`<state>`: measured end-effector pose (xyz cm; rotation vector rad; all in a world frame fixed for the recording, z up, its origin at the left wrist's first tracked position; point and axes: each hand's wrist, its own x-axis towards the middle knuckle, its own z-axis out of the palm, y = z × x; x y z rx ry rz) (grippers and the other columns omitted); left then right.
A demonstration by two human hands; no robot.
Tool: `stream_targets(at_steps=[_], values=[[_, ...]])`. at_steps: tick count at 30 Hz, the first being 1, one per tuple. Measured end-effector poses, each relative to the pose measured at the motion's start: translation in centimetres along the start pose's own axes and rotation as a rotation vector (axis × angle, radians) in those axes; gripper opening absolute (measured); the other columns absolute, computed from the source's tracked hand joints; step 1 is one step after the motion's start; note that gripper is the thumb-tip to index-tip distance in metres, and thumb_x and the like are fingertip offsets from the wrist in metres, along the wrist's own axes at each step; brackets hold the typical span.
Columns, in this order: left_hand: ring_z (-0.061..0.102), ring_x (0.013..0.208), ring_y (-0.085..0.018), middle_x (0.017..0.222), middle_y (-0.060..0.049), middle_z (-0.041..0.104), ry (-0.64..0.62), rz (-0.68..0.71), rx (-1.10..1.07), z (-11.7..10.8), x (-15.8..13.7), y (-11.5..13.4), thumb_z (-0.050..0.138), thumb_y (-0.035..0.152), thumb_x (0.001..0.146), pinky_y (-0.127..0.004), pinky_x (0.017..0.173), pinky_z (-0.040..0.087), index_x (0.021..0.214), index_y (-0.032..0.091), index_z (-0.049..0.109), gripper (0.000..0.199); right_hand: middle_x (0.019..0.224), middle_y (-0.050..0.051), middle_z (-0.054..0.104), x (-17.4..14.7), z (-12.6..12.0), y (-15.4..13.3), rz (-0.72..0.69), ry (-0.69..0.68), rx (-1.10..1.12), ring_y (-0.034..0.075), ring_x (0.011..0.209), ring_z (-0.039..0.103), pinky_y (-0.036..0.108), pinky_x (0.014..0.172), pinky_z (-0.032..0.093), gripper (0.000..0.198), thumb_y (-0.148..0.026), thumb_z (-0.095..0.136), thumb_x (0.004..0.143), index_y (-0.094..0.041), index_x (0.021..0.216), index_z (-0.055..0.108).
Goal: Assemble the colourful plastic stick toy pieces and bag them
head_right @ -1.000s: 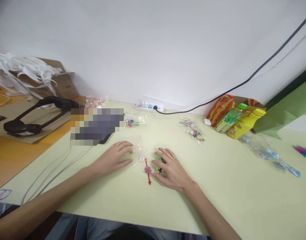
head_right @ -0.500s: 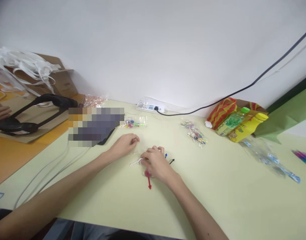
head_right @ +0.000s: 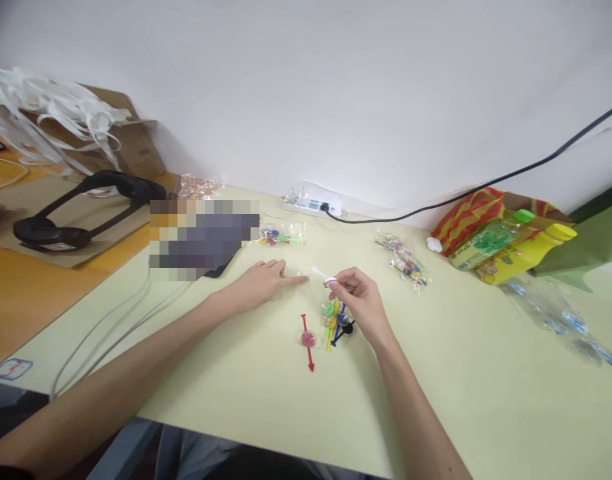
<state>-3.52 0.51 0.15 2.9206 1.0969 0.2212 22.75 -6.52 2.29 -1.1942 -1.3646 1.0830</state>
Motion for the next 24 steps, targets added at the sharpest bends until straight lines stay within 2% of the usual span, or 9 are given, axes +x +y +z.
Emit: stream_targets(at_steps=[4,8,12,17,20,24], values=[[0.059,0.092,-0.023,0.100,-0.007,0.057,0.020,-0.021,-0.014,0.30,-0.47,0.08,0.048,0.002,0.091,-0.034,0.084,0.042,0.140,0.037,0.057,0.061,0.076,0.000,0.069,-0.07,0.08,-0.48,0.058,-0.025,0.009,0.013,0.051,0.059,0.029,0.054,0.048,0.040,-0.055,0.077,0.080,-0.021,0.100,0.067],[0.060,0.095,-0.023,0.101,-0.007,0.060,0.050,-0.004,-0.040,0.39,-0.77,-0.32,0.047,0.009,0.096,-0.033,0.082,0.044,0.132,0.030,0.061,0.043,0.066,-0.001,0.064,-0.18,0.09,-0.36,0.068,-0.052,0.008,0.013,0.050,0.058,0.029,0.052,0.047,0.039,-0.054,0.078,0.079,-0.019,0.095,0.073],[0.063,0.099,-0.023,0.105,-0.008,0.063,0.107,0.001,-0.112,0.35,-0.84,-0.46,0.043,0.018,0.103,-0.035,0.086,0.046,0.124,0.025,0.062,0.029,0.074,0.004,0.072,-0.25,-0.01,0.17,0.075,-0.061,0.028,0.017,0.059,0.066,0.030,0.057,0.051,0.042,-0.058,0.076,0.080,-0.018,0.095,0.075],[0.065,0.099,-0.023,0.107,-0.008,0.066,0.109,0.014,-0.183,-0.02,-0.98,-0.25,0.042,0.024,0.104,-0.036,0.088,0.048,0.124,0.023,0.060,0.027,0.090,0.008,0.076,-0.46,-0.14,0.04,0.020,-0.117,0.034,0.020,0.069,0.072,0.033,0.065,0.054,0.046,-0.062,0.064,0.090,-0.020,0.105,0.074],[0.065,0.100,-0.023,0.107,-0.007,0.066,0.100,0.012,-0.187,-0.26,-1.00,-0.16,0.043,0.023,0.104,-0.036,0.088,0.048,0.122,0.023,0.059,0.025,0.096,0.007,0.077,-0.62,0.10,-0.10,-0.013,-0.142,0.026,0.020,0.068,0.072,0.034,0.067,0.054,0.043,-0.061,0.062,0.092,-0.022,0.111,0.066],[0.064,0.098,-0.022,0.106,-0.007,0.066,0.108,0.020,-0.161,-0.19,-0.97,-0.09,0.042,0.024,0.105,-0.035,0.085,0.047,0.118,0.022,0.060,0.023,0.094,0.005,0.077,-0.85,0.83,-0.20,-0.047,-0.109,-0.049,0.018,0.068,0.071,0.030,0.064,0.051,0.032,-0.055,0.061,0.094,-0.024,0.100,0.056]])
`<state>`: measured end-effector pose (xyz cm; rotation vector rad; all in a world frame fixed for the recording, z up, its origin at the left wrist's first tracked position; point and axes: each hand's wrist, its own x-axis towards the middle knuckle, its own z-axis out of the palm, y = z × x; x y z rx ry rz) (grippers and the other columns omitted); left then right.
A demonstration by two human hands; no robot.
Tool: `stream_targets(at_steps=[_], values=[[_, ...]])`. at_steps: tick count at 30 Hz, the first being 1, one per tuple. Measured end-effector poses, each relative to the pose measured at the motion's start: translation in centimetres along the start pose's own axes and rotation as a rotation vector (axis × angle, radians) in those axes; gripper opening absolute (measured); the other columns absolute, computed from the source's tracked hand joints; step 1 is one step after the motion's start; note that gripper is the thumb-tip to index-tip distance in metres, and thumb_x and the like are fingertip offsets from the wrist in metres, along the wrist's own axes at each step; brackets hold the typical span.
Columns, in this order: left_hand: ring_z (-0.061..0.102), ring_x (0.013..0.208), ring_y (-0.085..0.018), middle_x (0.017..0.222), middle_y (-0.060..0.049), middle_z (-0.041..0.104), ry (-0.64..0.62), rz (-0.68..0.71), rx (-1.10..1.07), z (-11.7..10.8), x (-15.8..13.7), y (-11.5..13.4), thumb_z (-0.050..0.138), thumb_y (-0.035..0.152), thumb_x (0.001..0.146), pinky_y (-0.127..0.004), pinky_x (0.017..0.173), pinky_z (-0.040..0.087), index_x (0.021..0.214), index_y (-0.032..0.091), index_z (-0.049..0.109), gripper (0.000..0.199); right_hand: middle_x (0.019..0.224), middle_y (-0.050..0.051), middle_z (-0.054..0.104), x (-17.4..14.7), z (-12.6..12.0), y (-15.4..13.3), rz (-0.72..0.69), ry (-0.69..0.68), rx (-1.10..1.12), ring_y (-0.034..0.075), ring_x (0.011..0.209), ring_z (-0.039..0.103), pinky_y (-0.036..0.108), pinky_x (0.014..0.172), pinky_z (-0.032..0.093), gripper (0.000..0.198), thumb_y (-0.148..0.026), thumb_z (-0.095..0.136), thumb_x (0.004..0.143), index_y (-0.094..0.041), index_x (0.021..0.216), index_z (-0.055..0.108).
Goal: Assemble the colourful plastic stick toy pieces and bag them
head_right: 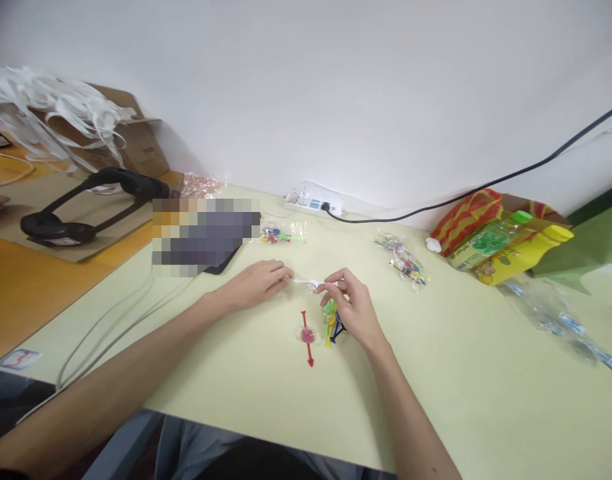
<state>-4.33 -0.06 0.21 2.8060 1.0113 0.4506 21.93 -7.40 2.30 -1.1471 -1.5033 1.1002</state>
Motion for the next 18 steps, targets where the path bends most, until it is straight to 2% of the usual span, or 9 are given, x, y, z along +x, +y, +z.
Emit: stream_targets(at_steps=[6,10,18], values=[[0.061,0.095,-0.022,0.102,-0.006,0.063,0.009,0.017,0.055,0.4,0.1,0.6,0.043,0.021,0.104,-0.035,0.082,0.044,0.114,0.023,0.063,0.022,0.087,0.005,0.076,-0.1,0.8,-0.8,-0.097,0.050,-0.174,0.018,0.067,0.065,0.033,0.070,0.051,0.021,-0.043,0.060,0.096,-0.022,0.090,0.065],[0.060,0.098,-0.022,0.103,-0.006,0.063,0.011,0.012,0.055,0.4,0.1,1.2,0.045,0.021,0.104,-0.035,0.083,0.043,0.115,0.023,0.062,0.021,0.083,0.004,0.075,0.0,1.1,-0.8,-0.122,0.065,-0.316,0.019,0.074,0.063,0.034,0.075,0.050,0.022,-0.038,0.062,0.093,-0.022,0.081,0.071],[0.059,0.100,-0.022,0.105,-0.006,0.062,0.016,0.023,0.070,0.5,0.1,1.5,0.042,0.024,0.106,-0.035,0.084,0.041,0.115,0.023,0.062,0.022,0.070,0.004,0.073,0.7,0.6,0.3,0.088,0.197,-0.396,0.019,0.066,0.064,0.031,0.066,0.048,0.024,-0.040,0.066,0.085,-0.019,0.075,0.071]])
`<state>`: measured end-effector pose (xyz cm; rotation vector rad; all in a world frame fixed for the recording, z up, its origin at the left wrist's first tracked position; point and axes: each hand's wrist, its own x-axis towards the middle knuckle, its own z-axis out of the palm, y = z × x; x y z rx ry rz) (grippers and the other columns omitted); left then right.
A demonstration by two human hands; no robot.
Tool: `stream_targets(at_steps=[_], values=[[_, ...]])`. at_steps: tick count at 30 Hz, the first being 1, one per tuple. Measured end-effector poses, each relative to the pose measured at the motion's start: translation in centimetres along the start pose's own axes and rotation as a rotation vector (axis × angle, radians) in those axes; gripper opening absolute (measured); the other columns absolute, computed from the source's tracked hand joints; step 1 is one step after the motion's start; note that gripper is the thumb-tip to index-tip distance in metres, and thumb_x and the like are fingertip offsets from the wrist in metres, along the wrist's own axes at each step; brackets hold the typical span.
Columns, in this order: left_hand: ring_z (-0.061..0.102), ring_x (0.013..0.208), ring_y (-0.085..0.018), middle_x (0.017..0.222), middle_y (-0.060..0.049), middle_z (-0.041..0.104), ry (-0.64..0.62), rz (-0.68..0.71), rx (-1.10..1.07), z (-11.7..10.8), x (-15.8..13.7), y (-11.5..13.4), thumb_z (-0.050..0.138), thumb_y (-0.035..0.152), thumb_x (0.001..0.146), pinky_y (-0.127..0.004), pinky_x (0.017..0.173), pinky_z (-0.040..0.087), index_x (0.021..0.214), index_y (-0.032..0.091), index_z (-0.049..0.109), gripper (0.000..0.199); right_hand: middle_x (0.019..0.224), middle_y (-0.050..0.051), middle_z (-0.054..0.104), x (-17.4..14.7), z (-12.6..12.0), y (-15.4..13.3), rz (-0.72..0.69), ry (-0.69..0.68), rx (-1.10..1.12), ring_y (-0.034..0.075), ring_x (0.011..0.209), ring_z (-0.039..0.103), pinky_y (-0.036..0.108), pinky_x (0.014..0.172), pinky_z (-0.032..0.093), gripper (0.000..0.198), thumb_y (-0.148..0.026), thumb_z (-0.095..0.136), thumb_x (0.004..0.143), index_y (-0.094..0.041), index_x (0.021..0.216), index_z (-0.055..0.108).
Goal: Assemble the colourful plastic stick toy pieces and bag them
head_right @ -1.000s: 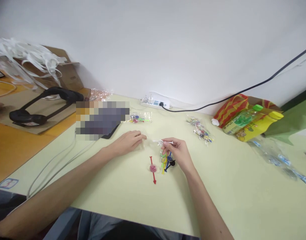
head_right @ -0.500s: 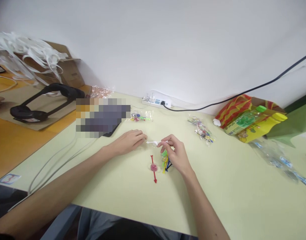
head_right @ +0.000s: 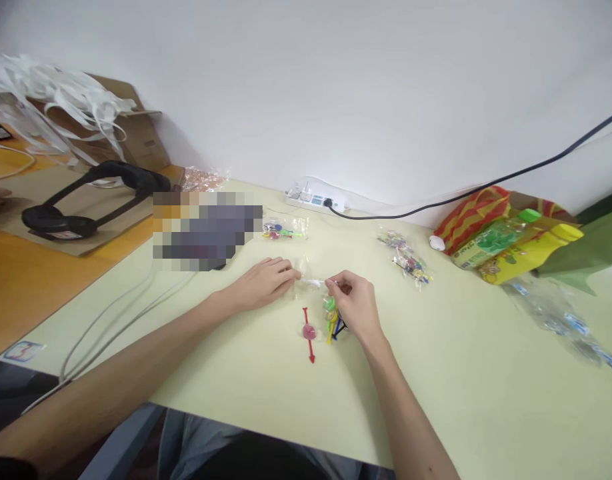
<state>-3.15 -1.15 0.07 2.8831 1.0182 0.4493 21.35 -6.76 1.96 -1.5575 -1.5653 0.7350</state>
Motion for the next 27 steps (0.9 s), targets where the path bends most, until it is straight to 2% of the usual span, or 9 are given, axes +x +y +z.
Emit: stream_targets(at_steps=[4,8,15,21,27], values=[[0.058,0.099,-0.021,0.105,-0.006,0.062,-0.005,0.018,-0.007,0.0,0.0,0.0,0.041,0.027,0.107,-0.035,0.085,0.041,0.111,0.023,0.062,0.022,0.068,0.005,0.073,0.2,-0.2,0.7,0.091,-0.007,0.029,0.019,0.064,0.066,0.029,0.063,0.048,0.026,-0.043,0.068,0.082,-0.018,0.075,0.072],[0.058,0.097,-0.021,0.105,-0.006,0.062,-0.012,0.035,-0.009,0.0,0.1,0.0,0.038,0.029,0.108,-0.033,0.086,0.041,0.109,0.022,0.063,0.025,0.069,0.006,0.074,0.4,-0.3,1.2,0.120,-0.001,0.056,0.019,0.064,0.067,0.028,0.061,0.048,0.030,-0.047,0.071,0.080,-0.017,0.076,0.075],[0.057,0.098,-0.021,0.108,-0.007,0.062,-0.051,0.089,0.037,0.0,0.2,0.3,0.039,0.025,0.107,-0.033,0.086,0.040,0.110,0.022,0.063,0.024,0.061,0.005,0.070,1.0,0.4,1.4,0.181,0.029,0.101,0.014,0.047,0.052,0.026,0.048,0.039,0.044,-0.059,0.070,0.080,-0.016,0.071,0.073],[0.057,0.099,-0.022,0.109,-0.008,0.062,-0.057,0.110,0.042,0.1,0.2,0.4,0.041,0.022,0.106,-0.033,0.089,0.040,0.113,0.022,0.063,0.024,0.055,0.004,0.068,1.1,1.8,0.6,0.117,0.042,0.021,0.016,0.050,0.057,0.027,0.053,0.041,0.043,-0.056,0.066,0.084,-0.018,0.065,0.069],[0.056,0.094,-0.020,0.101,-0.006,0.062,-0.006,0.064,-0.067,0.1,0.3,0.1,0.039,0.027,0.108,-0.032,0.084,0.041,0.110,0.022,0.064,0.026,0.064,0.003,0.073,0.8,2.3,0.7,0.014,0.015,-0.051,0.020,0.061,0.065,0.029,0.064,0.045,0.030,-0.046,0.066,0.088,-0.019,0.078,0.076]])
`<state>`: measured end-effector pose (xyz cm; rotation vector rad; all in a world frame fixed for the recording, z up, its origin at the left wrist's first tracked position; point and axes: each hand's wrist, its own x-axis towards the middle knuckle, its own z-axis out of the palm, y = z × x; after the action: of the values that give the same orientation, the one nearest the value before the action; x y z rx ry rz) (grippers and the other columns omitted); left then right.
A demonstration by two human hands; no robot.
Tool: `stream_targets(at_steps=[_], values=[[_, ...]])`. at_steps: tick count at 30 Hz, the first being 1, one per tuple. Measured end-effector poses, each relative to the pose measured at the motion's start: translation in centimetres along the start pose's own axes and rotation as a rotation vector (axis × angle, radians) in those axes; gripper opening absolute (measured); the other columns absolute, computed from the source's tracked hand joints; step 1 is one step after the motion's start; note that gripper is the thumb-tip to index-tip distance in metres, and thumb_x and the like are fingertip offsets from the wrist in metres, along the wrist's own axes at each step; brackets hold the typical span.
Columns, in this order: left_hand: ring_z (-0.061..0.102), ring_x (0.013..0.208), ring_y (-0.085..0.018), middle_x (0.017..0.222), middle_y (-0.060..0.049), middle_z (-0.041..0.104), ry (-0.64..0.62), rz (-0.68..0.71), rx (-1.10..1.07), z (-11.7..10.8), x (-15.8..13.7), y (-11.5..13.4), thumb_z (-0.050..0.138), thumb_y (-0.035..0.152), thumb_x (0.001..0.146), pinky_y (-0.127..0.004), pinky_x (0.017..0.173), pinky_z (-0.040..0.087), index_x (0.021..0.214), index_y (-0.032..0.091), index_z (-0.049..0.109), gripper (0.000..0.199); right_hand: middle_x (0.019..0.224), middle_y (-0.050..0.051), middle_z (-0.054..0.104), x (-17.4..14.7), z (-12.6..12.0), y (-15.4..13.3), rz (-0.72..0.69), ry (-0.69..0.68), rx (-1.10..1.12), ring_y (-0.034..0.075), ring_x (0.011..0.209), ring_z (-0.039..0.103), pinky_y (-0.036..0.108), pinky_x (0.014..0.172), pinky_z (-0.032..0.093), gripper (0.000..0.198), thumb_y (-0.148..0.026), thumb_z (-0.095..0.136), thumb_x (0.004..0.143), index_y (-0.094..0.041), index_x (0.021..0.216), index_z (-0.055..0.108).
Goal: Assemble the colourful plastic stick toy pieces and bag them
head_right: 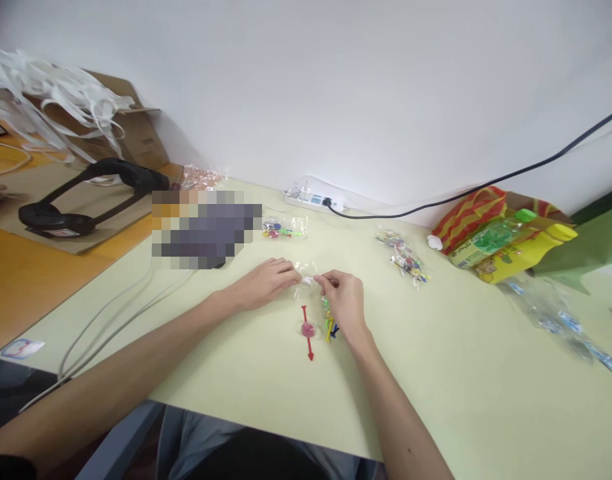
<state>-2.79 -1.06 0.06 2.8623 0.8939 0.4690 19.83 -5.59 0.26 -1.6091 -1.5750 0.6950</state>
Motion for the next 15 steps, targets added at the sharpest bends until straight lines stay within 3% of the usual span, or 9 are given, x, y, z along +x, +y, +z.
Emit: stream_targets(at_steps=[7,15], values=[[0.056,0.097,-0.021,0.101,-0.006,0.061,0.045,0.007,0.051,-0.19,-0.19,-0.46,0.040,0.025,0.107,-0.033,0.086,0.041,0.109,0.022,0.063,0.023,0.088,0.002,0.077,0.08,-0.19,0.16,-0.320,-0.125,-0.294,0.022,0.088,0.068,0.036,0.090,0.037,0.029,-0.020,0.046,0.099,-0.024,0.099,0.074],[0.053,0.100,-0.023,0.106,-0.008,0.061,0.096,0.036,0.237,-0.19,-0.16,-0.07,0.048,0.007,0.098,-0.037,0.094,0.039,0.109,0.022,0.063,0.025,0.089,0.002,0.076,0.53,-0.39,0.10,-0.366,-0.214,-0.340,0.021,0.088,0.063,0.036,0.090,0.034,0.022,-0.019,0.052,0.099,-0.024,0.093,0.072]])
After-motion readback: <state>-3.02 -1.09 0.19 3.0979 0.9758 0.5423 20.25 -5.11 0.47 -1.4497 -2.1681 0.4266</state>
